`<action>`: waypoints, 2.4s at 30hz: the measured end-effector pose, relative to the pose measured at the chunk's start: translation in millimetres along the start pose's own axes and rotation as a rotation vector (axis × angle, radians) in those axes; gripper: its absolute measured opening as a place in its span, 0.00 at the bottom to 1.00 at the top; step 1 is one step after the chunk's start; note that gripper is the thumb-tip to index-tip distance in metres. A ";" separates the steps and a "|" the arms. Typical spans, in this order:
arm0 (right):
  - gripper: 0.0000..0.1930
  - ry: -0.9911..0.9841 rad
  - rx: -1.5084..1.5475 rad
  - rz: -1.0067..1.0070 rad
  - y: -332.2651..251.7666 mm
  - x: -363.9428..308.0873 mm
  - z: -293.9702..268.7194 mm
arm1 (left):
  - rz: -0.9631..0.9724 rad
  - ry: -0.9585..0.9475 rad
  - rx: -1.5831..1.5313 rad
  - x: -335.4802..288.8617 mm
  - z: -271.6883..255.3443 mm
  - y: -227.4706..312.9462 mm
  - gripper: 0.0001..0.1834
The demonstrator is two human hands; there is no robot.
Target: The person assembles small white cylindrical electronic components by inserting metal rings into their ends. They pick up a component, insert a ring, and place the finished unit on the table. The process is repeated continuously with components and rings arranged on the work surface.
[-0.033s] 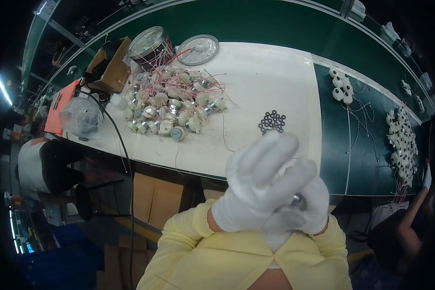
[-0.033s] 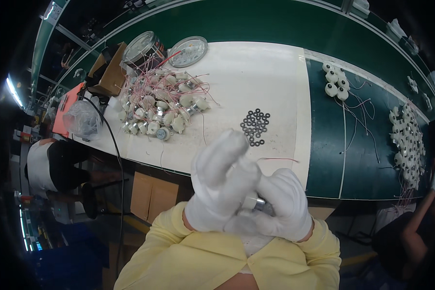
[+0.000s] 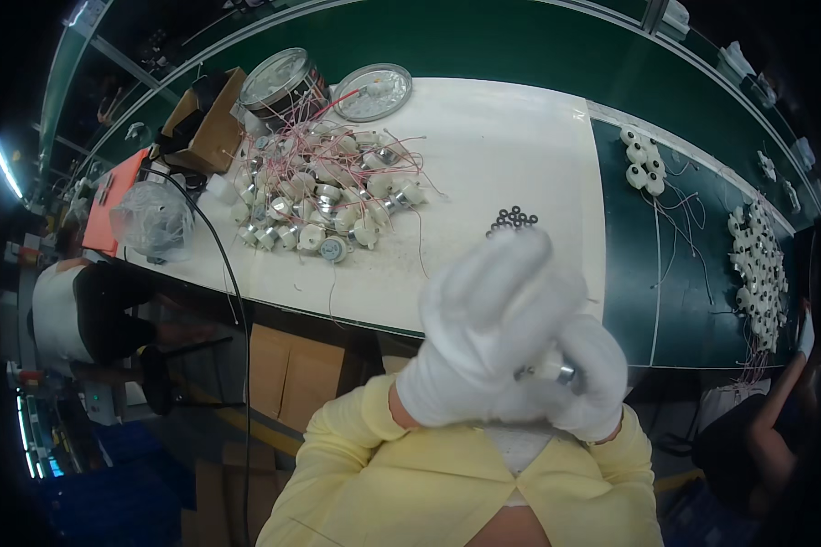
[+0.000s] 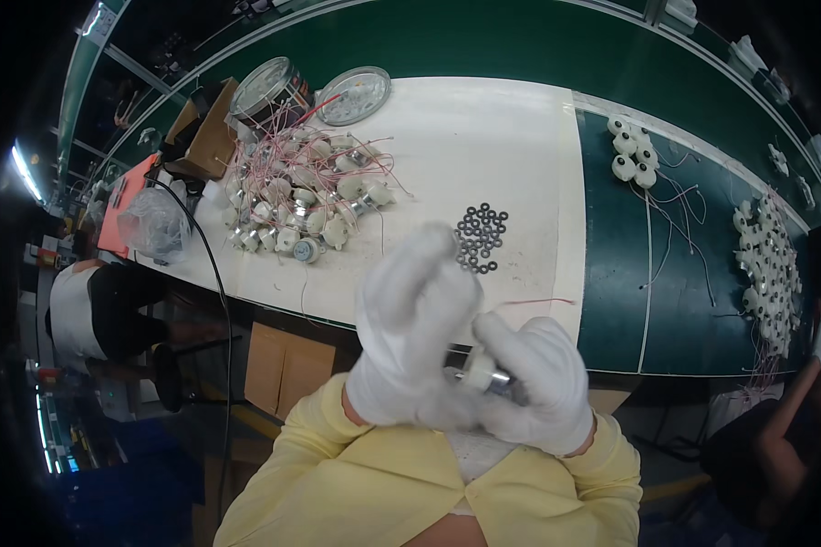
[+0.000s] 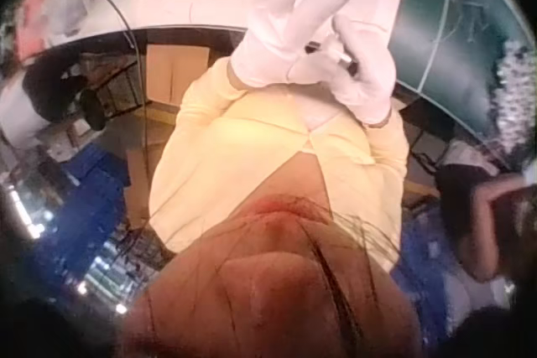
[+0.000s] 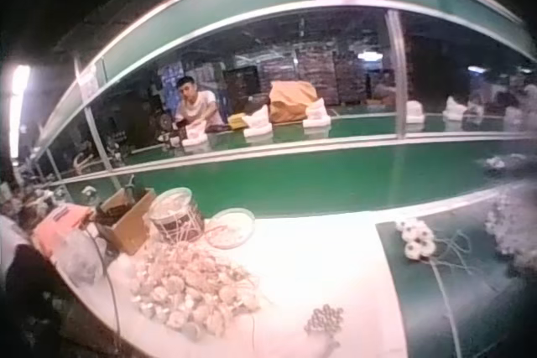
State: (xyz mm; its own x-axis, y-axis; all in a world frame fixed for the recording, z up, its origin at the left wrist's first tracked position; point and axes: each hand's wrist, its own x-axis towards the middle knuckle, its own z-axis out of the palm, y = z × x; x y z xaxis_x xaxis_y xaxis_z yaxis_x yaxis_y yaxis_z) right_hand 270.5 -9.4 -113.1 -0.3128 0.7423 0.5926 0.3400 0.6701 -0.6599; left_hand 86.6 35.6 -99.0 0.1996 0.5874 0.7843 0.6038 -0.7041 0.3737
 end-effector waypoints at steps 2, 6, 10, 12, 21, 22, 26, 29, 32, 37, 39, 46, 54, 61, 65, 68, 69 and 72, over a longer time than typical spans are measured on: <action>0.35 0.030 0.152 0.122 1.6 -18.3 -12.7 | -0.088 -0.011 0.054 17.1 -3.9 -18.8 0.27; 0.26 0.229 0.506 0.516 -19.7 -27.9 -42.2 | -0.161 -0.073 0.694 13.4 1.1 -84.3 0.20; 0.15 0.043 0.079 0.824 -5.3 -15.2 -54.9 | -0.135 -0.153 0.825 7.7 -7.9 -108.3 0.12; 0.14 -0.162 -0.215 0.796 11.6 -5.0 -54.0 | -0.084 -0.165 0.813 9.8 -5.0 -110.4 0.08; 0.14 -0.121 0.181 0.724 58.5 3.0 -30.2 | -0.080 -0.241 0.599 -18.1 2.9 -72.3 0.13; 0.14 -0.141 0.180 0.715 57.2 7.2 -29.1 | -0.092 -0.242 0.579 -20.1 -2.0 -68.5 0.15; 0.13 -0.172 0.196 0.733 61.6 15.3 -26.4 | -0.133 -0.200 0.552 -31.8 -11.0 -73.1 0.16; 0.14 -0.249 0.065 0.695 60.8 26.6 -25.5 | -0.180 -0.199 0.508 -37.8 -16.8 -76.0 0.18; 0.14 -0.255 -0.045 0.699 59.5 37.1 -16.4 | -0.185 -0.195 0.452 -43.9 -18.2 -78.8 0.17; 0.12 -0.196 -0.217 0.643 57.1 41.5 4.0 | -0.197 -0.171 0.396 -47.9 -15.9 -82.3 0.15; 0.13 -0.196 -0.234 0.675 54.0 42.3 9.7 | -0.186 -0.152 0.391 -49.4 -14.3 -84.4 0.15; 0.09 -0.266 -0.471 0.507 45.8 38.6 14.6 | -0.203 -0.134 0.371 -50.9 -13.2 -84.4 0.15; 0.10 -0.486 -0.813 0.280 19.5 32.8 -6.2 | -0.225 -0.167 0.376 -49.5 -14.9 -82.5 0.14; 0.11 -0.368 -0.799 0.382 46.1 14.6 -5.8 | -0.255 -0.193 0.397 -47.1 -12.8 -77.5 0.16; 0.11 -0.149 -0.953 0.450 74.8 10.7 -27.7 | -0.217 -0.178 0.376 -47.8 -11.4 -79.4 0.16; 0.12 -0.075 -1.038 0.497 86.1 1.9 -50.5 | -0.230 -0.185 0.386 -47.2 -12.1 -77.6 0.15; 0.12 -0.048 -1.001 0.533 81.2 3.2 -56.4 | -0.233 -0.194 0.382 -46.5 -12.6 -77.2 0.15; 0.13 -0.054 -0.898 0.508 50.0 17.1 -52.1 | -0.229 -0.217 0.395 -46.6 -12.8 -76.8 0.14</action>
State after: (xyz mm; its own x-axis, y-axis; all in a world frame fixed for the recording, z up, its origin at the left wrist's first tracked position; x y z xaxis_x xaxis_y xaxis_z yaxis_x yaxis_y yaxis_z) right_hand 328.4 37.0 -111.9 0.0205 0.9523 0.3045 0.9729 0.0511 -0.2253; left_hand 21.0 57.2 -157.9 0.1585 0.8079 0.5676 0.8885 -0.3675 0.2749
